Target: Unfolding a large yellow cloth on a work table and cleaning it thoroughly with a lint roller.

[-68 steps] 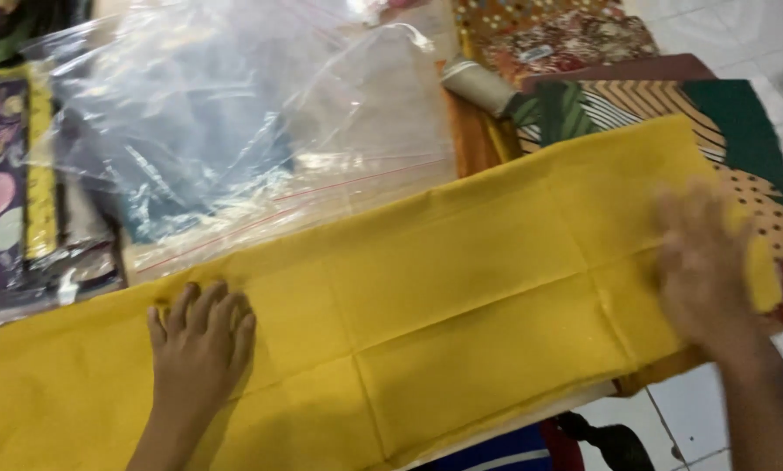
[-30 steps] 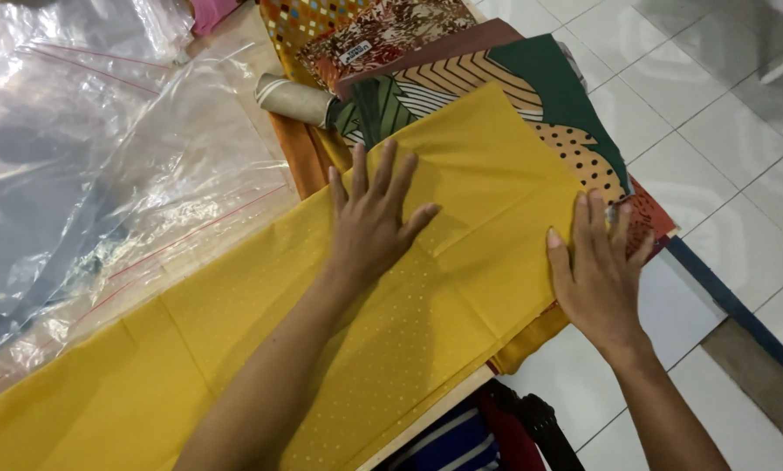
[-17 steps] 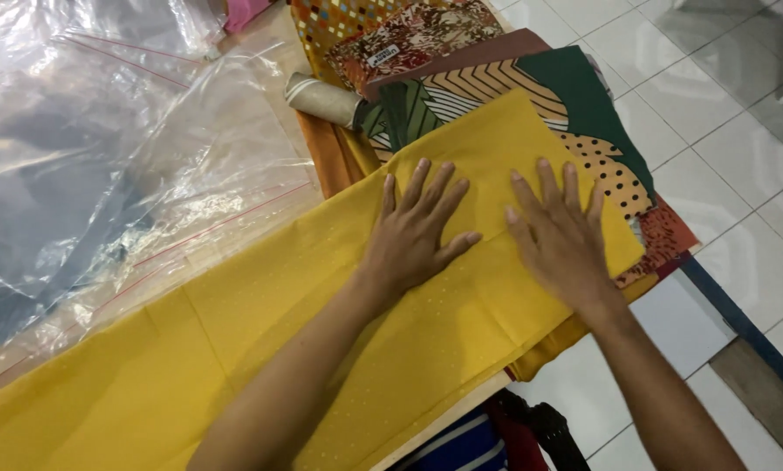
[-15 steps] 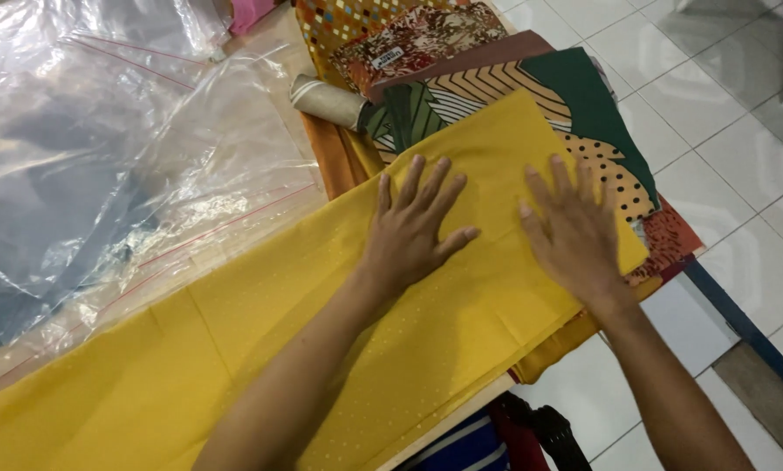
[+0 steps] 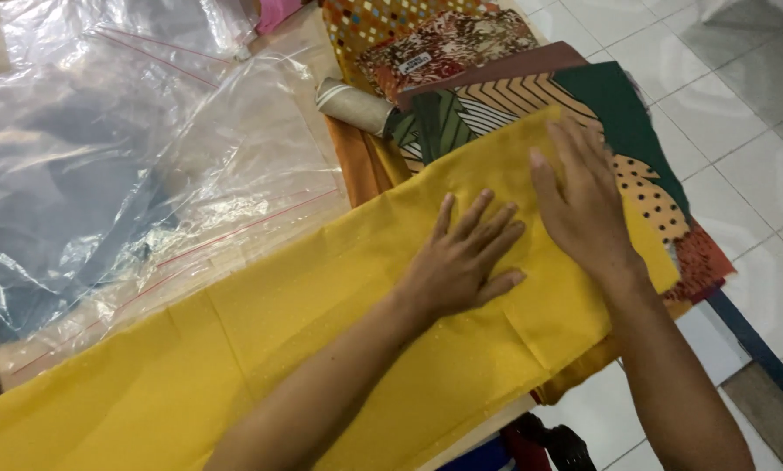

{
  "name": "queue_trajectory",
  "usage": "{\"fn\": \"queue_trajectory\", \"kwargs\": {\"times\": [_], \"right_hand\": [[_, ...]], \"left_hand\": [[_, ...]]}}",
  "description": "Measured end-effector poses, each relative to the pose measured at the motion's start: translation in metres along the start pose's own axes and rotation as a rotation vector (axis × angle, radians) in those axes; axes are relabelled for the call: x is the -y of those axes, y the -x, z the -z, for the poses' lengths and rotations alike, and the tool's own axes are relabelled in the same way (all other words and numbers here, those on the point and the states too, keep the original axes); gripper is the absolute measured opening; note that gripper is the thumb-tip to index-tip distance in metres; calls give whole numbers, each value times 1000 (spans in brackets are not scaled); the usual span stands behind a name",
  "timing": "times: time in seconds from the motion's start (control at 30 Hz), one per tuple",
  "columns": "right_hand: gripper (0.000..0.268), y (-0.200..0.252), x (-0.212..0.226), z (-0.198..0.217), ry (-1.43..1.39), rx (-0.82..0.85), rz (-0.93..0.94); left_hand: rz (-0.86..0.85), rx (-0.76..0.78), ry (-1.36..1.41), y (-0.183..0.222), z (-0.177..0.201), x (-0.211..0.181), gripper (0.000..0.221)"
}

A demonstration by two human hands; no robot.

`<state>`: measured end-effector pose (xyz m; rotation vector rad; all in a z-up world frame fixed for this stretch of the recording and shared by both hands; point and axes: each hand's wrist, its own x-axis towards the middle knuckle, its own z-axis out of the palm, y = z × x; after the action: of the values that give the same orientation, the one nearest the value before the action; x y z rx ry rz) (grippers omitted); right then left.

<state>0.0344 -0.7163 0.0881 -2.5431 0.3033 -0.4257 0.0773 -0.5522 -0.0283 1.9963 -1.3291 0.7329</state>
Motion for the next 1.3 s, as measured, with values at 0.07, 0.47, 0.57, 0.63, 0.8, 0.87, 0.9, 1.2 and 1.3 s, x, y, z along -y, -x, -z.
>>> {"fn": "queue_trajectory", "kwargs": {"times": [0.07, 0.47, 0.57, 0.63, 0.8, 0.87, 0.9, 1.2, 1.3], "right_hand": [[52, -29, 6, -10, -38, -29, 116], [44, -127, 33, -90, -169, 189, 422], [51, -132, 22, -106, -85, 238, 361], [55, -133, 23, -108, -62, 236, 358], [91, -148, 23, -126, 208, 402, 202], [85, -156, 28, -131, 229, 388, 190], [80, -160, 31, -134, 250, 376, 173], [69, -155, 76, -120, 16, 322, 199], [57, -176, 63, -139, -219, 173, 331]], "left_hand": [[2, -13, -6, -3, 4, 0, 65], [99, -168, 135, -20, 11, 14, 34], [318, -310, 233, -24, 23, 51, 14], [499, -350, 218, -21, 29, 75, 20], [871, -335, 349, -28, 47, 85, 24], [822, -316, 337, -26, 44, 81, 23], [775, -293, 327, -25, 42, 78, 22], [523, -278, 82, -23, 21, 71, 17], [480, -237, 33, -21, 13, 71, 32]]}}
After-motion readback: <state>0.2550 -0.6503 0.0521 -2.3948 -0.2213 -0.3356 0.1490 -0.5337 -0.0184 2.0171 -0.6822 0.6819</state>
